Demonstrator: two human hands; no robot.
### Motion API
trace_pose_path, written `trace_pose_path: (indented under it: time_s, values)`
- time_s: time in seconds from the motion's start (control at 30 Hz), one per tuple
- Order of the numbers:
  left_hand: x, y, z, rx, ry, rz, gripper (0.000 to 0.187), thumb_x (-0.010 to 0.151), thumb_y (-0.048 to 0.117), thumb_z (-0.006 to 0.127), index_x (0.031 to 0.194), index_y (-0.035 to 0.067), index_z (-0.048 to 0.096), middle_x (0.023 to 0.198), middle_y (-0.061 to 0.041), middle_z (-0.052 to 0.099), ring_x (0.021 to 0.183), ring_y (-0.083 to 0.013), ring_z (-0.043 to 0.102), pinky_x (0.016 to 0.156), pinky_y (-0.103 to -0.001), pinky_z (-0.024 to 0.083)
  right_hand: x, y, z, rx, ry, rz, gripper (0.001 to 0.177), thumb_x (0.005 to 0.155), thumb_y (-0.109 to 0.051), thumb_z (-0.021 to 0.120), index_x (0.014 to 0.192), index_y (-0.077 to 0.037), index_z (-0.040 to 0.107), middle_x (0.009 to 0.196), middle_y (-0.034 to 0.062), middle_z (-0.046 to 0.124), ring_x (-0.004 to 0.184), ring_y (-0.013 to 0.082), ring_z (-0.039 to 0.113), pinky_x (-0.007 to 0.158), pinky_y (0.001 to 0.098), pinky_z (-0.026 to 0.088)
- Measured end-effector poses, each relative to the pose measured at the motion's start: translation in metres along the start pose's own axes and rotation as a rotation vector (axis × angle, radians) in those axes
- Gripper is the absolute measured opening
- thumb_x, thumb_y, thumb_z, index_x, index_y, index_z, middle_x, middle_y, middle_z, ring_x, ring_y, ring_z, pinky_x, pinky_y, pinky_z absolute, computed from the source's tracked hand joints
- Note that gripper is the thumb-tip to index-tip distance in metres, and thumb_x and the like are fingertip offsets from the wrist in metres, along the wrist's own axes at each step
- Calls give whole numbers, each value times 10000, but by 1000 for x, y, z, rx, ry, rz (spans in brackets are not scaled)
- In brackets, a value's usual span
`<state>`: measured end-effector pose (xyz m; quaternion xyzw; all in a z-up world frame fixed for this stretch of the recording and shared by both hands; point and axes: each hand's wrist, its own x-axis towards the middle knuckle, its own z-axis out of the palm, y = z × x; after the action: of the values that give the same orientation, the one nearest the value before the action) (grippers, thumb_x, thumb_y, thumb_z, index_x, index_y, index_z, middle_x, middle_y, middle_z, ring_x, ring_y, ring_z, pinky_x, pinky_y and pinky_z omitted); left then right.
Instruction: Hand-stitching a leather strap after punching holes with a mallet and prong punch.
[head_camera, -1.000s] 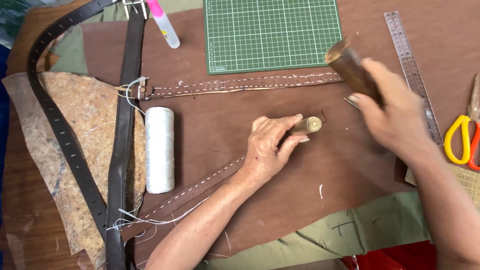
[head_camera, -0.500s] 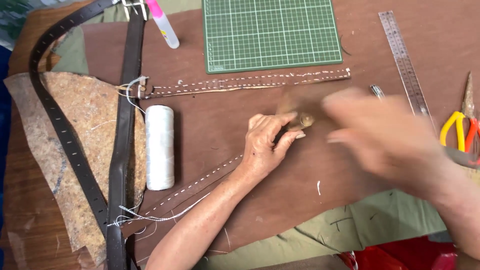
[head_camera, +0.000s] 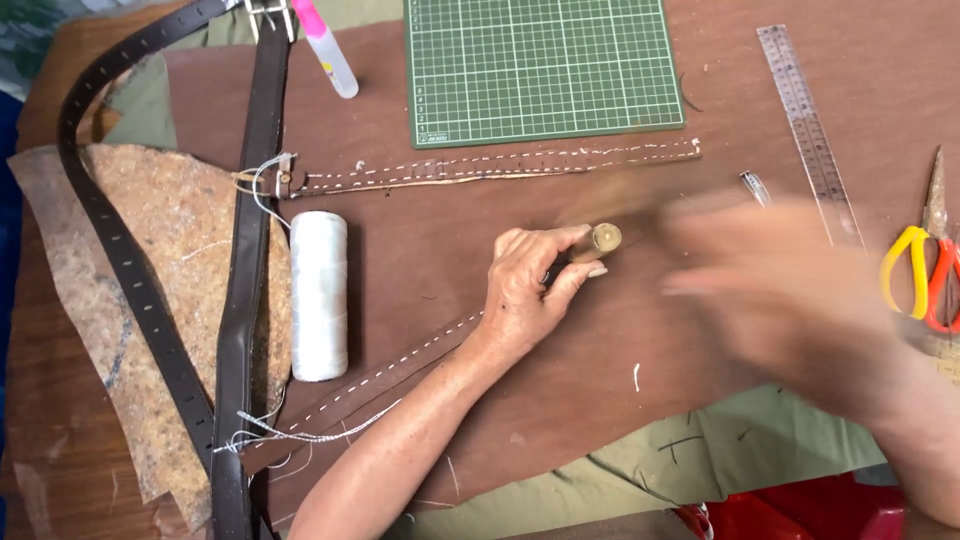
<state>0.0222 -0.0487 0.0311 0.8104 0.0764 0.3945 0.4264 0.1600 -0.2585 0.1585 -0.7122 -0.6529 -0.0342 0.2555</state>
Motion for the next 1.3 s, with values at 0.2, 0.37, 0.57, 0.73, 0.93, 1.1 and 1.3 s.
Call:
trace_pose_path:
  time_s: [0.2, 0.37, 0.57, 0.73, 0.93, 1.1, 1.3]
  values:
    - [1, 7, -6, 8, -19, 11, 269, 950, 250, 771, 1178, 157, 662, 1033, 86, 738, 900, -127, 696, 1002, -383, 455, 20, -1, -5, -187, 238, -12, 538, 1016, -41, 767, 1453, 209, 578, 1451, 366, 632, 1194, 497, 660, 1073, 544, 511]
    - [-3, 4, -5, 5, -18, -39, 265, 947, 274, 757, 1177, 176, 669, 943, 123, 686, 801, -113, 603, 1008, -379, 443, 2, 99, 73, -189, 282, 325, 571, 1019, -34, 709, 1549, 75, 525, 1538, 274, 561, 1394, 412, 546, 1178, 482, 397]
    - [-1, 3, -5, 2, -30, -32, 280, 950, 282, 761, 1189, 172, 663, 1001, 115, 703, 863, -120, 646, 1013, -385, 449, 17, 60, 66, -173, 84, 350, 562, 891, -113, 750, 1429, -65, 597, 1265, 175, 575, 864, 315, 649, 816, 447, 503]
    - [-4, -4, -4, 21, -35, 63, 240, 1042, 300, 639, 1222, 143, 618, 1074, 35, 717, 958, -178, 694, 1018, -404, 438, 66, -7, 44, 579, -237, 210, 514, 979, -98, 586, 1475, -23, 475, 1423, 63, 586, 1305, 158, 552, 1135, 330, 381]
    - [-15, -39, -20, 341, -186, 85, 587, 906, 532, 705, 1334, 143, 605, 1344, -83, 601, 1330, -342, 543, 1042, -505, 379, 64, -13, 61, 607, -131, 387, 333, 974, 13, 548, 1278, -105, 613, 970, 34, 743, 745, 108, 772, 719, 210, 640]
    - [-18, -48, -19, 351, -294, -40, 575, 791, 539, 809, 1179, 144, 655, 1403, -122, 544, 1402, -396, 437, 1066, -562, 333, 61, -20, 83, 249, 206, 530, 424, 833, -202, 940, 1047, -141, 579, 891, -42, 711, 654, 56, 507, 670, 222, 460]
    - [-18, -48, -22, 308, -277, -29, 538, 839, 588, 713, 1098, 119, 659, 1388, -123, 547, 1396, -402, 442, 1060, -571, 346, 61, -18, 81, 273, 180, 580, 322, 894, -121, 870, 1073, -125, 602, 951, -21, 726, 689, 71, 554, 667, 229, 475]
